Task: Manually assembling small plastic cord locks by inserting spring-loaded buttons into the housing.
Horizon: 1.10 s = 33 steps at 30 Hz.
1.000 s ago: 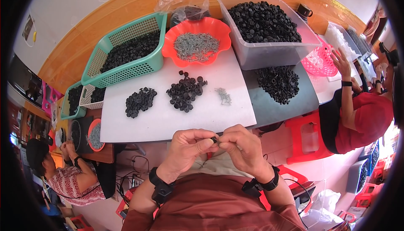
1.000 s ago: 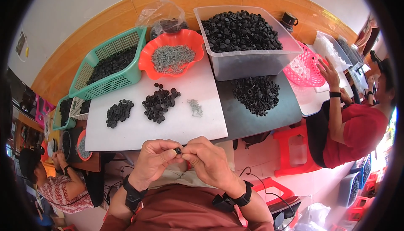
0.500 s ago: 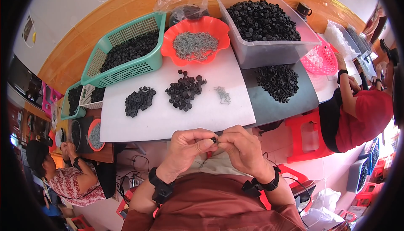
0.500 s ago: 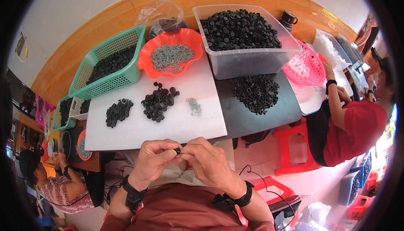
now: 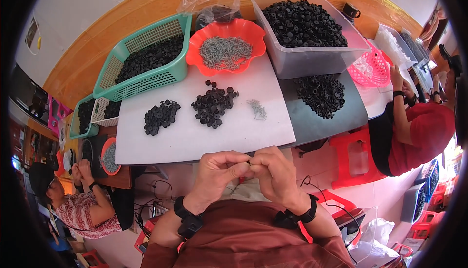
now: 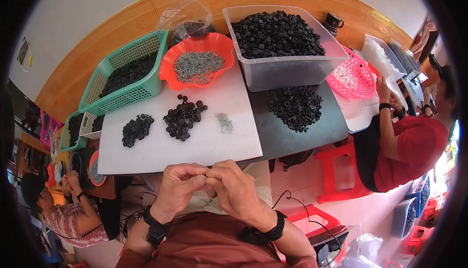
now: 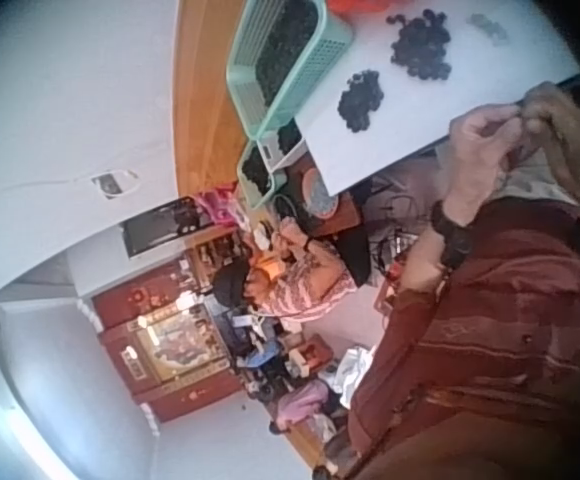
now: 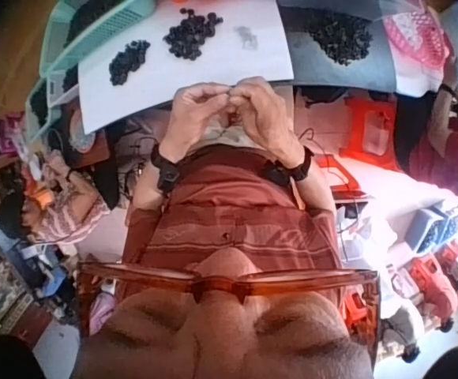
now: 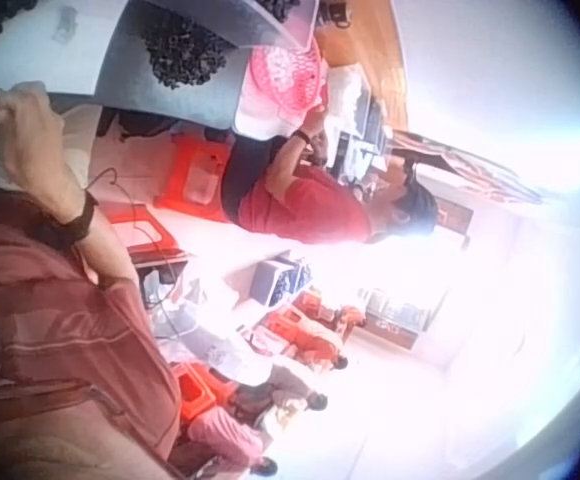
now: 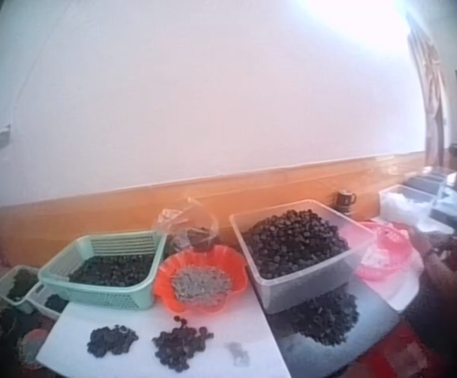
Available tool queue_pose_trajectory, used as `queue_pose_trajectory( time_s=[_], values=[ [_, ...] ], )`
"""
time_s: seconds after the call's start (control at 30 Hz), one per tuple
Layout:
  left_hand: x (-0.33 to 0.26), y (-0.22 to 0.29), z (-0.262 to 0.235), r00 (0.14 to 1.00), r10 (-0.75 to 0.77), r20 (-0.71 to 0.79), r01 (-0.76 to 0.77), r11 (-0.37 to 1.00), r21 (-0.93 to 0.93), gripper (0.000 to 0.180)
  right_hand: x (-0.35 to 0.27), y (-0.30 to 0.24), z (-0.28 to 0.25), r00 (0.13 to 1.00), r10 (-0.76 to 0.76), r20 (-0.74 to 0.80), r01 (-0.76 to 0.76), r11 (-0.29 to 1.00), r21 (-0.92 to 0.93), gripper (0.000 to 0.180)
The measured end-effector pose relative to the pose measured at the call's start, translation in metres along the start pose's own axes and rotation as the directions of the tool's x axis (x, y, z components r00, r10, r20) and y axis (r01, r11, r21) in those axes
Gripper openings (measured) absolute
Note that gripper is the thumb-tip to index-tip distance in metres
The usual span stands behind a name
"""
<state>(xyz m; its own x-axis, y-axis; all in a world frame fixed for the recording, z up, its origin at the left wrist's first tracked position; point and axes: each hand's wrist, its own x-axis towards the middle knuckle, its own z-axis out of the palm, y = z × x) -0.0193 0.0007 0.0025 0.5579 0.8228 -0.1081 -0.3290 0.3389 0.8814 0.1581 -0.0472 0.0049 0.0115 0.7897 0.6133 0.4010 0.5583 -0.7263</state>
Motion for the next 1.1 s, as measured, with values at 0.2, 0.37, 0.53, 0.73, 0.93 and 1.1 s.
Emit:
queue_pose_trajectory(
  time_s=[0.2, 0.37, 0.53, 0.73, 0.93, 1.1],
  values=[
    [0.0008, 0.0025, 0.0019, 0.998, -0.052, -0.017, 0.049, 0.984, -0.172, 0.02, -0.0057, 0.0042, 0.0038, 0.994, 0.089, -0.065, -0.083, 0.992, 0.09, 0.011],
    [-0.0003, 0.0025, -0.0002, 0.995, -0.094, 0.029, 0.098, 0.958, -0.271, 0.021, -0.0063, 0.0025, 0.0072, 0.989, 0.103, -0.101, -0.091, 0.988, 0.124, 0.008],
    [-0.0002, 0.0006, -0.0043, 0.995, -0.099, 0.03, 0.103, 0.954, -0.281, 0.021, -0.0068, 0.0016, 0.0069, 0.993, 0.091, -0.075, -0.084, 0.993, 0.082, 0.011],
    [-0.0012, -0.0011, -0.0057, 0.995, -0.089, 0.036, 0.096, 0.949, -0.301, 0.021, -0.0041, -0.0029, 0.0049, 0.998, 0.042, -0.045, -0.04, 0.998, 0.041, 0.011],
    [-0.0017, -0.0003, -0.0065, 0.995, -0.088, 0.041, 0.097, 0.951, -0.294, 0.021, -0.005, -0.0029, 0.005, 0.997, 0.071, -0.043, -0.07, 0.997, 0.037, 0.011],
    [-0.0034, 0.0001, -0.0065, 0.995, -0.092, 0.046, 0.101, 0.953, -0.287, 0.021, -0.0036, -0.0043, 0.0052, 0.998, 0.037, -0.051, -0.038, 0.999, -0.013, 0.013]
  ],
)
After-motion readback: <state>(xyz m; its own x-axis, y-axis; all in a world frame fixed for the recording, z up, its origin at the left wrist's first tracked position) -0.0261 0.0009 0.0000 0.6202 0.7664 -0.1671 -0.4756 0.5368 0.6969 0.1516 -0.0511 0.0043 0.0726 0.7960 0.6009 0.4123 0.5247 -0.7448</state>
